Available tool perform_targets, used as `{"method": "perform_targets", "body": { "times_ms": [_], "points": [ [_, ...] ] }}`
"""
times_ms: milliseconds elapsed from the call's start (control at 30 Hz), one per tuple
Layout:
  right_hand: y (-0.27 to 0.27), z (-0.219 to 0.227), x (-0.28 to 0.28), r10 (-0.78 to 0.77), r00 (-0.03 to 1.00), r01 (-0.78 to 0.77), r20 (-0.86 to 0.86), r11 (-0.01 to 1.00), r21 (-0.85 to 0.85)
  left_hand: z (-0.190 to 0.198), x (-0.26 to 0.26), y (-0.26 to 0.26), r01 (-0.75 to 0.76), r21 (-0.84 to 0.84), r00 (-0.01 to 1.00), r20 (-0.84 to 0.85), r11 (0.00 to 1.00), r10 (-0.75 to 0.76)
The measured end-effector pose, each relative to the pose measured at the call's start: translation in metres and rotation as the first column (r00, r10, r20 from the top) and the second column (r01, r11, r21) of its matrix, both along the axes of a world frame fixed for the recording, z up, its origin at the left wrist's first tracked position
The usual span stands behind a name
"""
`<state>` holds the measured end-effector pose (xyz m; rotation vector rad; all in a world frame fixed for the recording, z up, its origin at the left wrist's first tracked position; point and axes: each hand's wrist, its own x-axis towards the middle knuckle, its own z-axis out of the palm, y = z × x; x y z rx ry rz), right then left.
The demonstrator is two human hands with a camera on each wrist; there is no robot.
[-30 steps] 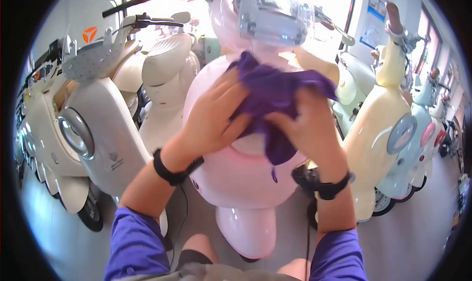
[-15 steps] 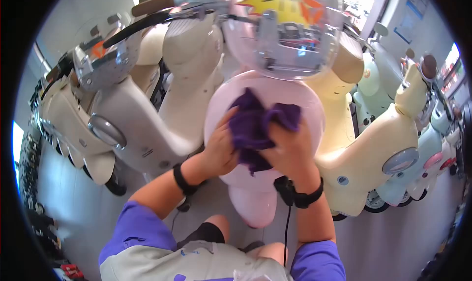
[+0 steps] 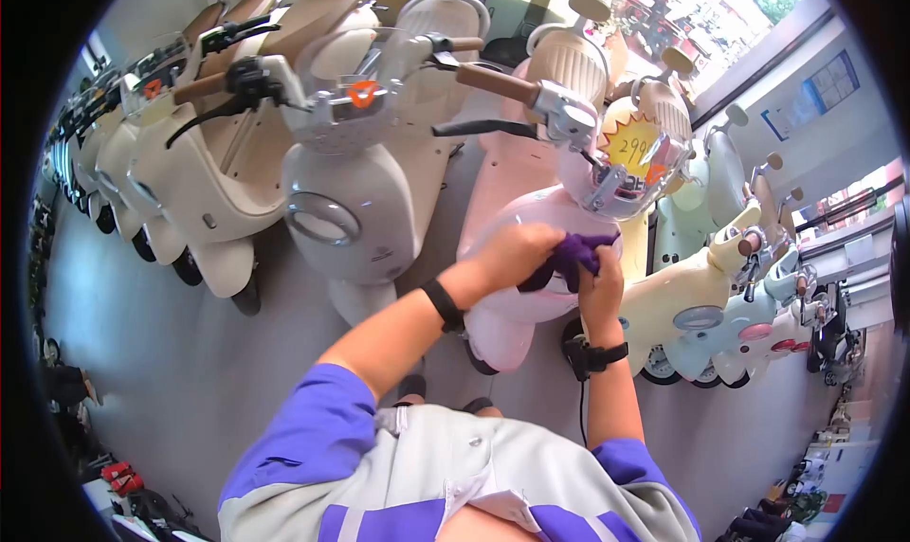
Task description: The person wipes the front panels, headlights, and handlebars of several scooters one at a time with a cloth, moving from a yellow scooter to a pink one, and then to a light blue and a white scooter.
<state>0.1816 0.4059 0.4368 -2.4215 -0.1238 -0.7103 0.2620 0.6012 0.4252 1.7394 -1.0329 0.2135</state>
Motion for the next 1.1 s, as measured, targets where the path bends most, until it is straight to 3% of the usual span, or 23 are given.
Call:
{"method": "perform_targets", "body": {
  "times_ms": [67, 133, 200, 267, 333, 400, 467, 533, 567, 633, 700, 733, 767, 800, 833, 900, 933, 967, 1000, 1033, 1067, 1100],
  "points": [
    [0.037, 0.042, 0.017, 0.037, 0.968, -0.03, 0.247, 0.999, -0.033, 0.067, 0.007, 0.044, -0.182, 0.01, 0.944, 0.28, 0.983, 0.171],
    [0.077, 0.088, 0.043, 0.097, 0.917, -0.072, 0.388, 0.994, -0.078, 0.117, 0.019, 0.07, -0.26, -0.148, 0.836, 0.46, 0.954, 0.299],
    [0.104, 0.11, 0.073, 0.063, 0.897, -0.012, 0.438, 0.993, -0.118, 0.145, 0.03, 0.089, -0.403, -0.082, 0.789, 0.475, 0.912, 0.391],
    [0.12, 0.107, 0.104, -0.061, 0.931, 0.141, 0.36, 0.97, -0.199, 0.131, 0.052, 0.097, -0.455, -0.015, 0.842, 0.319, 0.89, 0.436],
    [0.126, 0.071, 0.13, -0.079, 0.979, 0.108, 0.19, 0.983, -0.146, 0.094, 0.058, 0.105, -0.444, 0.076, 0.888, 0.167, 0.893, 0.428],
    [0.141, 0.039, 0.127, -0.012, 0.994, 0.018, -0.106, 0.998, 0.058, 0.058, 0.057, 0.12, -0.371, 0.169, 0.928, 0.021, 0.913, 0.373],
    [0.153, 0.012, 0.117, 0.131, 0.986, -0.109, -0.103, 0.974, 0.2, 0.061, 0.033, 0.141, -0.313, 0.265, 0.934, -0.087, 0.912, 0.346],
    [0.158, 0.009, 0.113, 0.305, 0.903, -0.153, -0.302, 0.887, 0.436, 0.081, 0.024, 0.163, -0.216, 0.222, 0.904, -0.323, 0.951, 0.281],
    [0.163, 0.01, 0.11, 0.393, 0.876, -0.188, -0.281, 0.813, 0.55, 0.095, 0.025, 0.173, -0.174, 0.188, 0.869, -0.432, 0.967, 0.241],
    [0.181, 0.031, 0.12, 0.544, 0.817, -0.236, -0.192, 0.618, 0.75, 0.119, 0.044, 0.186, -0.24, 0.16, 0.914, -0.296, 0.957, 0.279],
    [0.205, 0.067, 0.127, 0.58, 0.813, -0.259, -0.054, 0.443, 0.858, 0.157, 0.058, 0.191, -0.255, 0.161, 0.939, -0.194, 0.953, 0.284],
    [0.215, 0.088, 0.129, 0.581, 0.814, -0.266, 0.013, 0.352, 0.897, 0.176, 0.061, 0.19, -0.394, 0.15, 0.919, 0.057, 0.907, 0.39],
    [0.226, 0.109, 0.135, 0.526, 0.847, -0.364, 0.071, 0.477, 0.8, 0.193, 0.065, 0.19, -0.518, 0.101, 0.829, 0.304, 0.849, 0.47],
    [0.238, 0.129, 0.144, 0.479, 0.867, -0.437, 0.141, 0.593, 0.676, 0.203, 0.071, 0.191, -0.621, 0.022, 0.673, 0.527, 0.783, 0.519],
    [0.247, 0.136, 0.152, 0.44, 0.873, -0.481, 0.213, 0.695, 0.535, 0.205, 0.077, 0.196, -0.66, 0.066, 0.627, 0.597, 0.748, 0.501],
    [0.257, 0.126, 0.174, 0.457, 0.874, -0.485, 0.167, 0.787, 0.382, 0.205, 0.079, 0.211, -0.734, 0.159, 0.544, 0.72, 0.661, 0.432],
    [0.266, 0.119, 0.19, 0.46, 0.874, -0.487, 0.158, 0.82, 0.301, 0.202, 0.086, 0.223, -0.748, 0.195, 0.533, 0.746, 0.634, 0.399],
    [0.279, 0.103, 0.208, 0.509, 0.853, -0.503, 0.112, 0.745, 0.439, 0.191, 0.098, 0.238, -0.76, 0.226, 0.52, 0.775, 0.61, 0.359],
    [0.293, 0.088, 0.219, 0.447, 0.894, -0.434, 0.034, 0.845, 0.311, 0.172, 0.11, 0.251, -0.763, 0.254, 0.515, 0.795, 0.594, 0.322],
    [0.309, 0.075, 0.228, 0.371, 0.928, -0.36, -0.036, 0.917, 0.17, 0.127, 0.133, 0.278, -0.773, 0.356, 0.542, 0.801, 0.525, 0.254],
    [0.32, 0.057, 0.231, 0.276, 0.956, -0.276, -0.101, 0.961, 0.01, 0.104, 0.134, 0.289, -0.762, 0.421, 0.578, 0.785, 0.493, 0.223],
    [0.331, 0.032, 0.229, 0.261, 0.964, -0.264, -0.045, 0.96, -0.09, 0.089, 0.137, 0.297, -0.751, 0.474, 0.605, 0.773, 0.46, 0.191]
  ]
}}
